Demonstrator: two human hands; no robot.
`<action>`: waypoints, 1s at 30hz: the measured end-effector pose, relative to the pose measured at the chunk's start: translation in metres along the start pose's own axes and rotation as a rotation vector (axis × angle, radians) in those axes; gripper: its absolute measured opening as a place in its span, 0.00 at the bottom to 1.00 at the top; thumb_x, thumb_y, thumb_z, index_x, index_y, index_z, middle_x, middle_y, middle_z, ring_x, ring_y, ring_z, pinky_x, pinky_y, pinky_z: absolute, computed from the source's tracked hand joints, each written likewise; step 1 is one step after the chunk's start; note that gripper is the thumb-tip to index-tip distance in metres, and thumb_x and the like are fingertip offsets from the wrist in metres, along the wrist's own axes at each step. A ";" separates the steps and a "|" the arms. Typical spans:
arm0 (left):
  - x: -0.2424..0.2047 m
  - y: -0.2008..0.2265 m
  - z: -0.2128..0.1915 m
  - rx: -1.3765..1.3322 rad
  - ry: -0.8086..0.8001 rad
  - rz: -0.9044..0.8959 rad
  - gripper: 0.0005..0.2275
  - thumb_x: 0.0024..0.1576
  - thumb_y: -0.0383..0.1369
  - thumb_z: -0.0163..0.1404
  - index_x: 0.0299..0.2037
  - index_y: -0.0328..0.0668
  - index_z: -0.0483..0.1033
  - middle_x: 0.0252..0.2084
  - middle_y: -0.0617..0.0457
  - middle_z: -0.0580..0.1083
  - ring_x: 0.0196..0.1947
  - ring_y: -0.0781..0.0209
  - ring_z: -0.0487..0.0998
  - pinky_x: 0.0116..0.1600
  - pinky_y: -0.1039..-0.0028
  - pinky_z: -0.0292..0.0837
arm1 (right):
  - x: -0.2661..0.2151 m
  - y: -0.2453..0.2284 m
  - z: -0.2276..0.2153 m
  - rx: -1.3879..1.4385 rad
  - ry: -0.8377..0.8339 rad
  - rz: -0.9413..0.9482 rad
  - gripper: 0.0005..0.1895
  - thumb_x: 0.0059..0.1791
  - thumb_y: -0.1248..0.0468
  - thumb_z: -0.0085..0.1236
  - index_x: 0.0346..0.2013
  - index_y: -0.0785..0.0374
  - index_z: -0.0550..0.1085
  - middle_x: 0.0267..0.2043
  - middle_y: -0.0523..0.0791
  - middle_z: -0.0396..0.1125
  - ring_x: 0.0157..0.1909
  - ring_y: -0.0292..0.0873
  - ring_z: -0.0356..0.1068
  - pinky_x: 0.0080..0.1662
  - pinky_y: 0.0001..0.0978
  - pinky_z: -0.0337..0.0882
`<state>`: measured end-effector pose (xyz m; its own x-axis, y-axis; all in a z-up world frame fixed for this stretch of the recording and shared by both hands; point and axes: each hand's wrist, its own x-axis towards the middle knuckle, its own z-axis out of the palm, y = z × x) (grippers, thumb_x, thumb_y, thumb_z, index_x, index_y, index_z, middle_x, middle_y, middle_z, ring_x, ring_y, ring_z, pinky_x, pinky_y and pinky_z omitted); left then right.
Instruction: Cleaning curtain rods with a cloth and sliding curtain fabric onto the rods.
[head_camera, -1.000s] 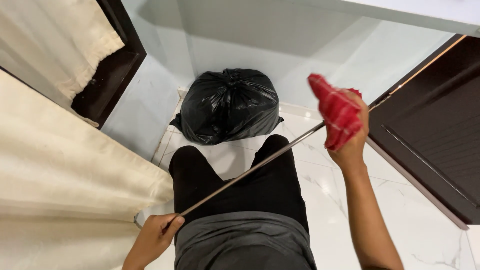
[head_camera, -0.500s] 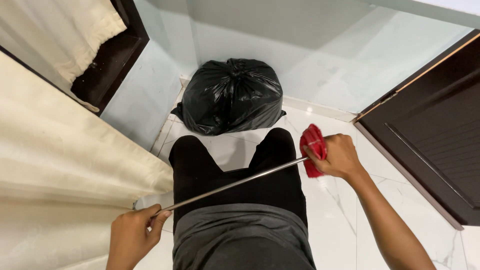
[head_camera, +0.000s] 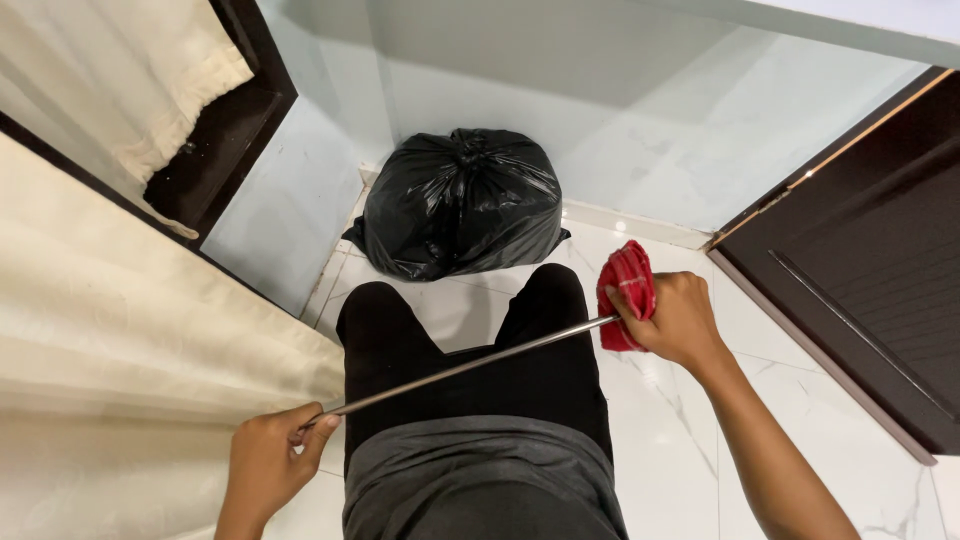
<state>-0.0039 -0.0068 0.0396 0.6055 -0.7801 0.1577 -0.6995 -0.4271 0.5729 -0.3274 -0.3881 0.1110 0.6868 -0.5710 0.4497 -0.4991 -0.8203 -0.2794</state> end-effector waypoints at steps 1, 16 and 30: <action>-0.001 -0.003 -0.001 0.016 -0.068 -0.064 0.16 0.53 0.46 0.55 0.24 0.42 0.78 0.14 0.49 0.72 0.15 0.53 0.75 0.25 0.66 0.68 | -0.003 0.006 0.004 0.066 -0.055 0.102 0.23 0.49 0.56 0.60 0.13 0.63 0.72 0.11 0.46 0.62 0.12 0.46 0.62 0.23 0.38 0.62; -0.005 0.009 0.001 0.087 0.180 0.087 0.15 0.55 0.44 0.54 0.23 0.42 0.73 0.15 0.54 0.71 0.14 0.53 0.72 0.22 0.64 0.64 | 0.021 -0.008 0.016 1.148 0.341 0.585 0.18 0.57 0.53 0.50 0.53 0.62 0.71 0.45 0.41 0.69 0.48 0.33 0.67 0.49 0.28 0.69; 0.003 0.030 0.037 -0.385 -0.269 -0.090 0.20 0.60 0.43 0.53 0.22 0.32 0.72 0.13 0.44 0.61 0.14 0.54 0.58 0.24 0.63 0.53 | 0.012 0.032 0.030 0.788 0.767 0.218 0.16 0.63 0.55 0.47 0.57 0.66 0.65 0.43 0.44 0.66 0.39 0.36 0.66 0.39 0.28 0.70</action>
<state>-0.0371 -0.0390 0.0281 0.5019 -0.8601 -0.0909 -0.4265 -0.3376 0.8391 -0.3194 -0.4225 0.0818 -0.0176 -0.7568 0.6534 0.0921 -0.6519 -0.7527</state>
